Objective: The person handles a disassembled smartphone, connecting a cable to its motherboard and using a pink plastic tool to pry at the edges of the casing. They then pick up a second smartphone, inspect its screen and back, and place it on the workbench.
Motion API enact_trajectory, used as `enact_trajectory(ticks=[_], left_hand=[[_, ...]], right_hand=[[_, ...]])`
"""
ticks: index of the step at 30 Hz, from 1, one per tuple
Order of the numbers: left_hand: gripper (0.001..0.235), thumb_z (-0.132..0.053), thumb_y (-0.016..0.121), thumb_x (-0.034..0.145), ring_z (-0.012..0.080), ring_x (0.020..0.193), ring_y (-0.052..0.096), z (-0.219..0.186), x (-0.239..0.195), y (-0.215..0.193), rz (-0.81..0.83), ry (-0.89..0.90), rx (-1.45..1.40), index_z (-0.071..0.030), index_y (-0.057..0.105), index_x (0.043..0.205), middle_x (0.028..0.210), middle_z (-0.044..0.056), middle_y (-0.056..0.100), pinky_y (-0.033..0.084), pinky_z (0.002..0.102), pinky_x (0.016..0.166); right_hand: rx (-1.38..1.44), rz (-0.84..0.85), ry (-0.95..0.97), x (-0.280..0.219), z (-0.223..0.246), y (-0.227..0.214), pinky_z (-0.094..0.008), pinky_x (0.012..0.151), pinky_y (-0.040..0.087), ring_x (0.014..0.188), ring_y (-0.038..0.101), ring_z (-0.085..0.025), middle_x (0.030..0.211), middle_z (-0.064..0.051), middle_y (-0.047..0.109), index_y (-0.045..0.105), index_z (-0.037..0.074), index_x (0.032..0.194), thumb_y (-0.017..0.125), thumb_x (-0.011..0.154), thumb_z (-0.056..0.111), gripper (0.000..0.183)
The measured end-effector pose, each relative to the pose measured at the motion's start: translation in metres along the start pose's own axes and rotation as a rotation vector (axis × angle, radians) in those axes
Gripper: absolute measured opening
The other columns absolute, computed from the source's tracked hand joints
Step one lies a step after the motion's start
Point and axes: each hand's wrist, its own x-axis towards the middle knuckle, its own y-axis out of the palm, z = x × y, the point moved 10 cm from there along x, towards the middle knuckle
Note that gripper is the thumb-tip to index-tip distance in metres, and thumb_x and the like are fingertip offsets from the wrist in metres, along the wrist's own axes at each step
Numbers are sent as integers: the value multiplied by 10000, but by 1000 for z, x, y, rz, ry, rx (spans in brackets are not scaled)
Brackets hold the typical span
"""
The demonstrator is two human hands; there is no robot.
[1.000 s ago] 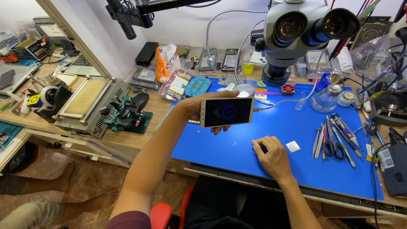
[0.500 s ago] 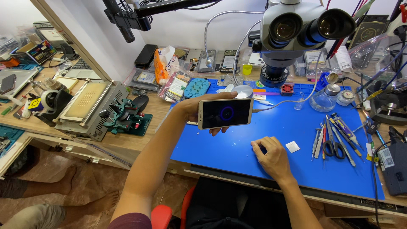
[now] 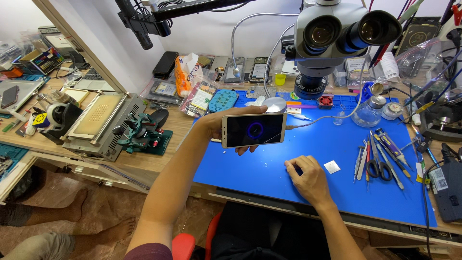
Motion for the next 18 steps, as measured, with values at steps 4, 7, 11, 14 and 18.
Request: enact_trajectory(ticks=[4,7,11,14,18], left_hand=[[801,-687,482,984,316,471,723,9,5,-7,26,0,-21,71,721,885,651,258,695,612,392,472],[781,-663,481,1005,315,485,727,10,4,-9,24,8,-46,80,708,925,681,267,696,616,393,480],[799,-667,485,998,329,480,724,12,5,-9,48,6,-50,100,703,955,692,278,696,608,399,461],[809,-662,484,1002,334,479,723,18,9,-15,59,2,-55,120,690,1027,704,281,696,603,405,451],[834,-658,505,997,366,466,714,27,16,-24,56,20,-79,152,663,1123,711,311,685,589,432,424]], right_hand=[[11,19,6,0,-2,1,-342,824,568,838,701,-206,742,-6,706,757,191,832,691,1019,357,259],[32,37,31,1,-2,1,-338,829,564,835,700,-208,743,-14,711,760,186,830,678,1028,365,279],[15,22,13,0,-3,2,-343,827,567,842,702,-211,745,-12,710,757,186,833,690,1023,353,262],[13,26,11,0,-4,3,-335,827,566,839,699,-206,741,-6,707,755,192,830,689,1022,363,266],[1,29,16,1,1,1,-332,824,567,834,698,-208,735,-12,705,749,186,824,690,1022,349,264]])
